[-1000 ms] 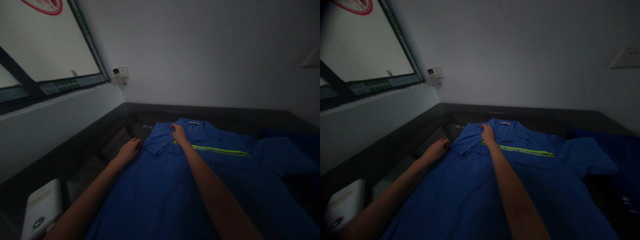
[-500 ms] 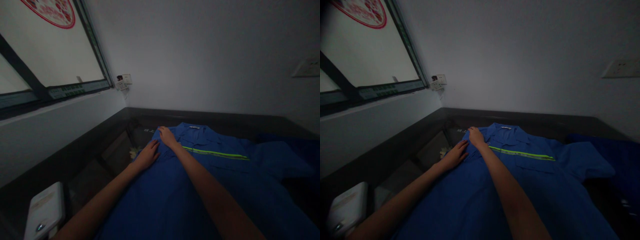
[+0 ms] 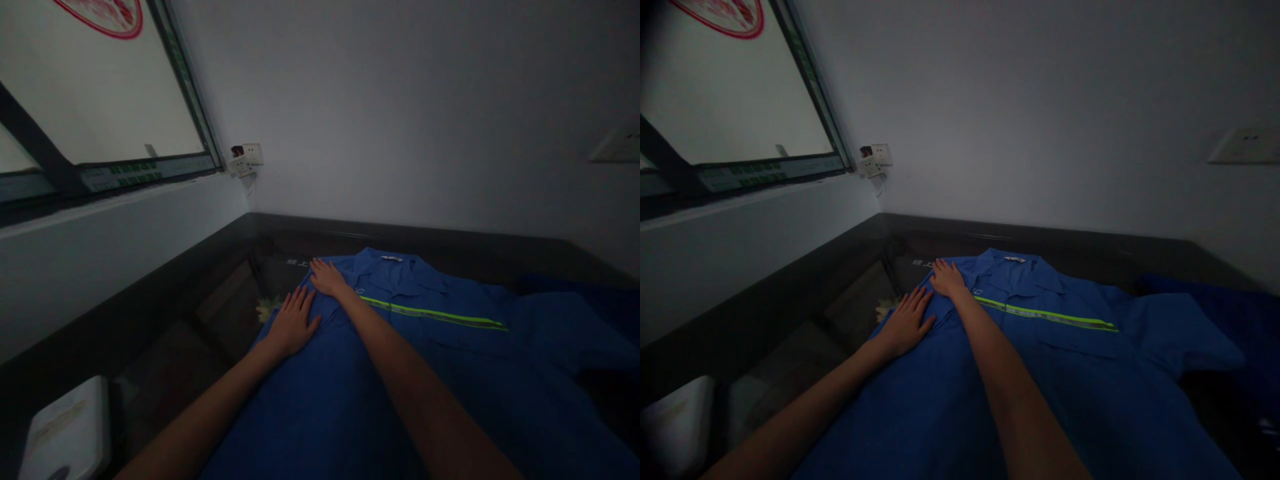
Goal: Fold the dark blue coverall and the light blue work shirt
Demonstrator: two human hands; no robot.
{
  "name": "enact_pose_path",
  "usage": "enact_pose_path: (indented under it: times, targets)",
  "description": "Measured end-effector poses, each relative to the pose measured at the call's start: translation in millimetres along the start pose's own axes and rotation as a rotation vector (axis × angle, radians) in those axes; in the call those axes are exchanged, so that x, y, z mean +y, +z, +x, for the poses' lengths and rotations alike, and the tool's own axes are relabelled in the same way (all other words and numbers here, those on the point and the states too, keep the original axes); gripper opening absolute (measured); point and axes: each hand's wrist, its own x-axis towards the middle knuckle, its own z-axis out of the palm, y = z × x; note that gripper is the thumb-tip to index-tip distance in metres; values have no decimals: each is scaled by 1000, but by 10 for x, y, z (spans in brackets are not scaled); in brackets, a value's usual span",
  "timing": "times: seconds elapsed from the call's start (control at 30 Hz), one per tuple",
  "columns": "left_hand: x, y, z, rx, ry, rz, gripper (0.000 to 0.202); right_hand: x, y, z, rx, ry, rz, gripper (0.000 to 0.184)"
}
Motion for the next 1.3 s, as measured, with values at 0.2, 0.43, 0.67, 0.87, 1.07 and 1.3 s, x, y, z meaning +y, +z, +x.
enact_pose_path:
  times: [0.2,0.43,0.67,0.87,1.07,1.3]
  targets:
    - [13,32,-2,-12,-28,23,61,-9,17,-17,20,-7,26,55]
    - [3,67,-38,71,-11,19,56,-52,-279,-128,163,11,51,50]
    - [10,37,-58,103,16,-28,56,-2,-411,-622,118,68,3,51]
    - [-25,97,-35,76,30,4,54,47,-229,-872,30,111,-7,51]
    - [-22,97,-27,52,37,41,55,52,-198,-887,68,121,21,51]
    - [36,-15,-69,102,93,20,49,-38,-448,-1038,231,117,76,44]
